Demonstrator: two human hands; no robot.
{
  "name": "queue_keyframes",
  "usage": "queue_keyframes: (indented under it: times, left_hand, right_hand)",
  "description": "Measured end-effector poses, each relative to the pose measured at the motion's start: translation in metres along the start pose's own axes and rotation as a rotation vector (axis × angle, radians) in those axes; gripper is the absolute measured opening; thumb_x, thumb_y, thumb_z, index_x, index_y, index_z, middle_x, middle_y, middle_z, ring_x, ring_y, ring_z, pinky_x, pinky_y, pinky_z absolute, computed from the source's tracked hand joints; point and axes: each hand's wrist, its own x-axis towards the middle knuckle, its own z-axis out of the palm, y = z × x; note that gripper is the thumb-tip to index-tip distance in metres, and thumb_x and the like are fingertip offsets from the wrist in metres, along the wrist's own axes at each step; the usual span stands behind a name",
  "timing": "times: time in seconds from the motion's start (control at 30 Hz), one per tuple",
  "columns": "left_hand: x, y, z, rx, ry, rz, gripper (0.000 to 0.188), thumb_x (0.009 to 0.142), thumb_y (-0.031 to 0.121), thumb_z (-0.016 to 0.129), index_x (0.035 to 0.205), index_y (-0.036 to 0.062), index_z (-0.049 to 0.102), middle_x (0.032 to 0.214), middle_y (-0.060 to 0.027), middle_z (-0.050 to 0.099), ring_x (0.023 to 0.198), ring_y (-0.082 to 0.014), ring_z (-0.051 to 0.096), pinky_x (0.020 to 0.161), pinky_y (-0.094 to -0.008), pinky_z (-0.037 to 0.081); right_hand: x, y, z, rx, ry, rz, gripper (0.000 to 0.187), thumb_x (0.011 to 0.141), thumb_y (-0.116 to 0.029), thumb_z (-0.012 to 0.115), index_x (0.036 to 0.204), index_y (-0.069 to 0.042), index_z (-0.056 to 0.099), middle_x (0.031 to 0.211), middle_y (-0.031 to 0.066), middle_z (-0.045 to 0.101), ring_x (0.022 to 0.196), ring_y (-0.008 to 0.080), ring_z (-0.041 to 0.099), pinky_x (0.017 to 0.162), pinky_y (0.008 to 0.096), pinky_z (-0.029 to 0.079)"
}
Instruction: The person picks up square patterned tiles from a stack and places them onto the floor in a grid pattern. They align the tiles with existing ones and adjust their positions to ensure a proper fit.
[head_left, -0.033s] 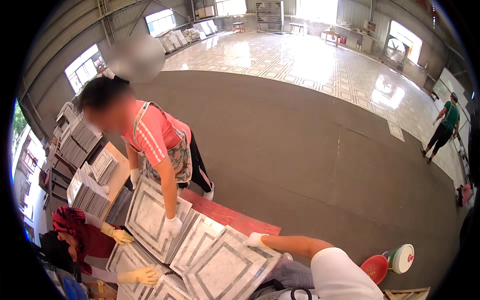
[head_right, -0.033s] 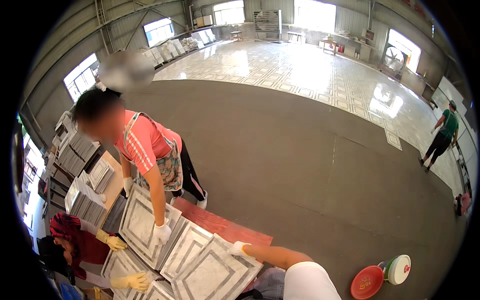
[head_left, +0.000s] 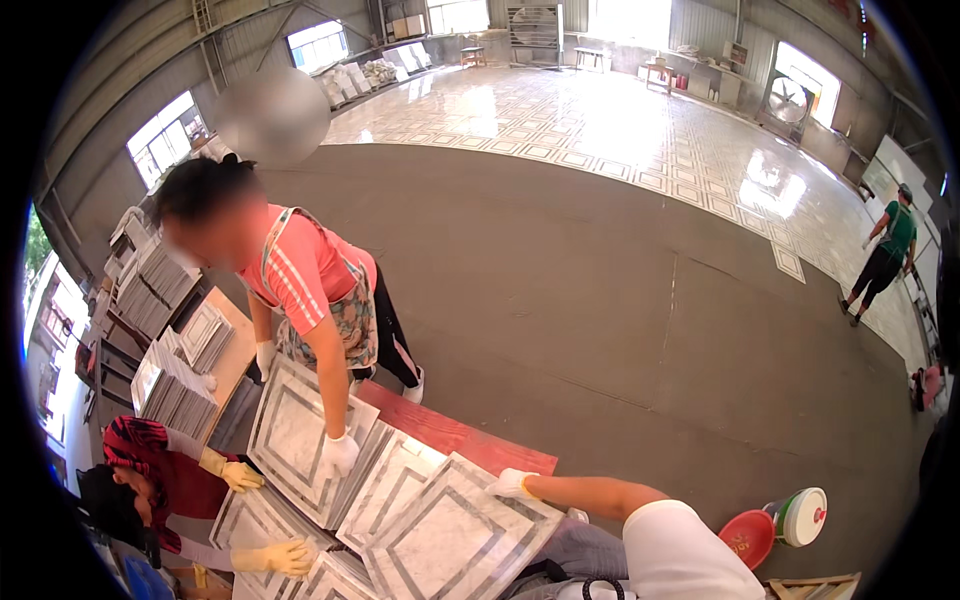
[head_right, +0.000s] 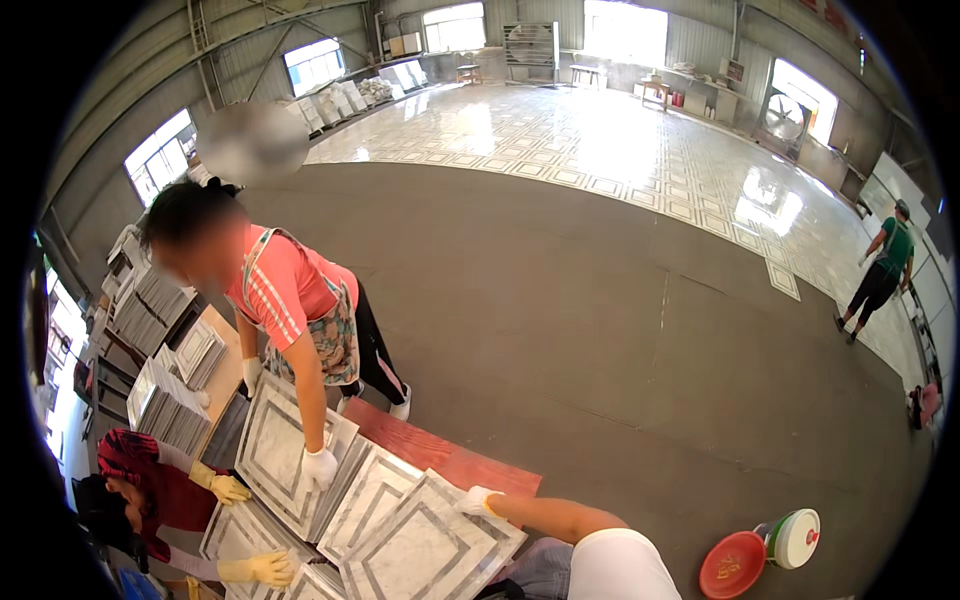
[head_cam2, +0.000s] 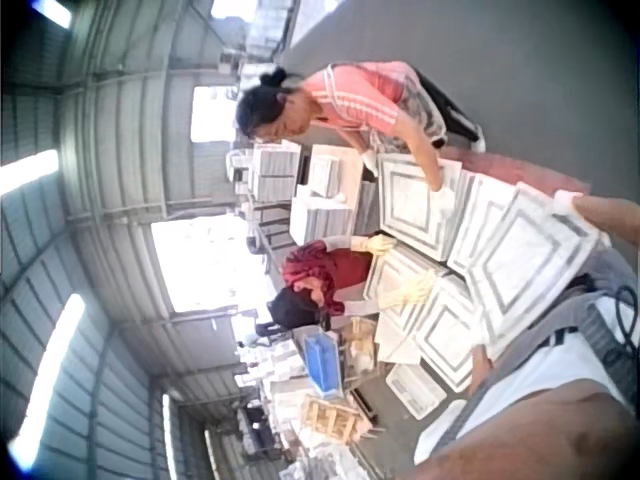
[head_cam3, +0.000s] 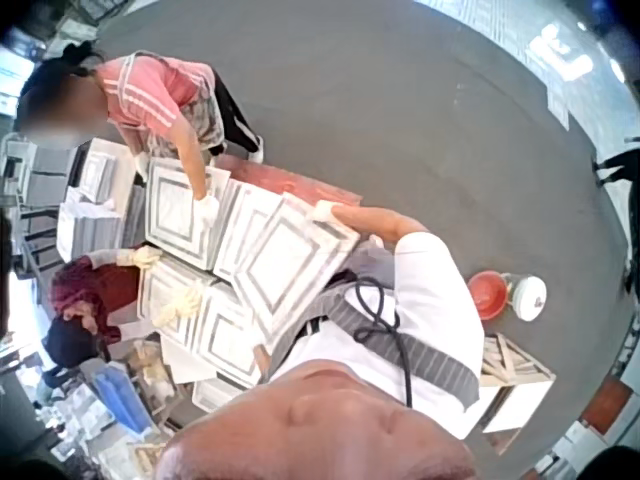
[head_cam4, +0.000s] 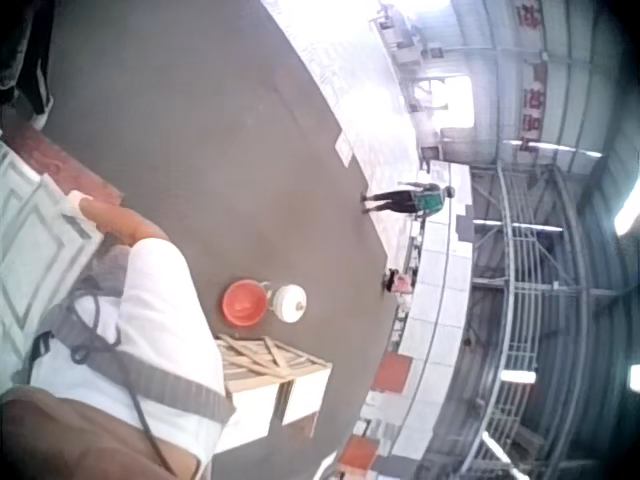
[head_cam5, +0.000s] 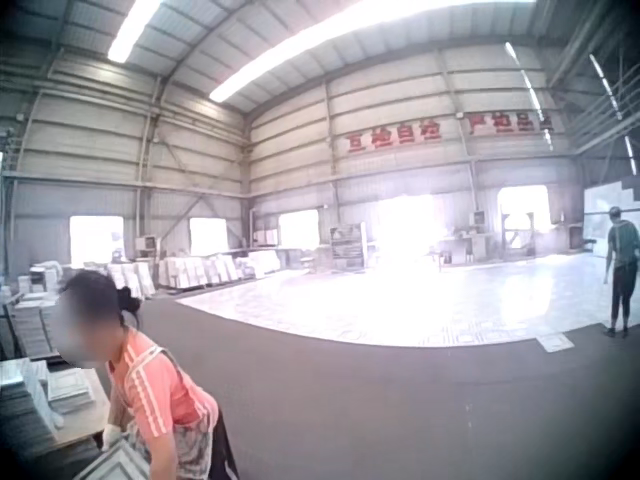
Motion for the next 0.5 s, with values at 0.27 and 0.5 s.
queue_keyframes:
  times: [0.27, 0.5]
  left_hand:
    - [-0.088, -0.025, 0.023, 0.025, -0.237, 0.017, 0.038, 0.086, 0.016, 0.051, 0.118, -0.0024, 0.055, 0.106, -0.0113, 0.063, 0.097, -0.0182, 0.061, 0.083, -0.0310, 0.052]
    - [-0.106, -0.014, 0.123, -0.174, -0.655, -0.066, 0.044, 0.080, 0.008, 0.056, 0.123, -0.0015, 0.051, 0.108, -0.0084, 0.064, 0.094, -0.0169, 0.063, 0.082, -0.0314, 0.052]
  right_hand:
    - [-0.105, 0.089, -0.075, 0.253, 0.260, -0.119, 0.061, 0.076, -0.051, 0.065, 0.101, 0.005, 0.065, 0.102, 0.0212, 0.065, 0.096, 0.0292, 0.063, 0.083, 0.0366, 0.046]
    - [-0.194, 0.190, -0.137, 0.660, 0.659, -0.357, 0.032, 0.078, -0.022, 0.072, 0.094, 0.003, 0.060, 0.083, 0.0044, 0.063, 0.075, 0.0105, 0.056, 0.069, 0.0259, 0.047]
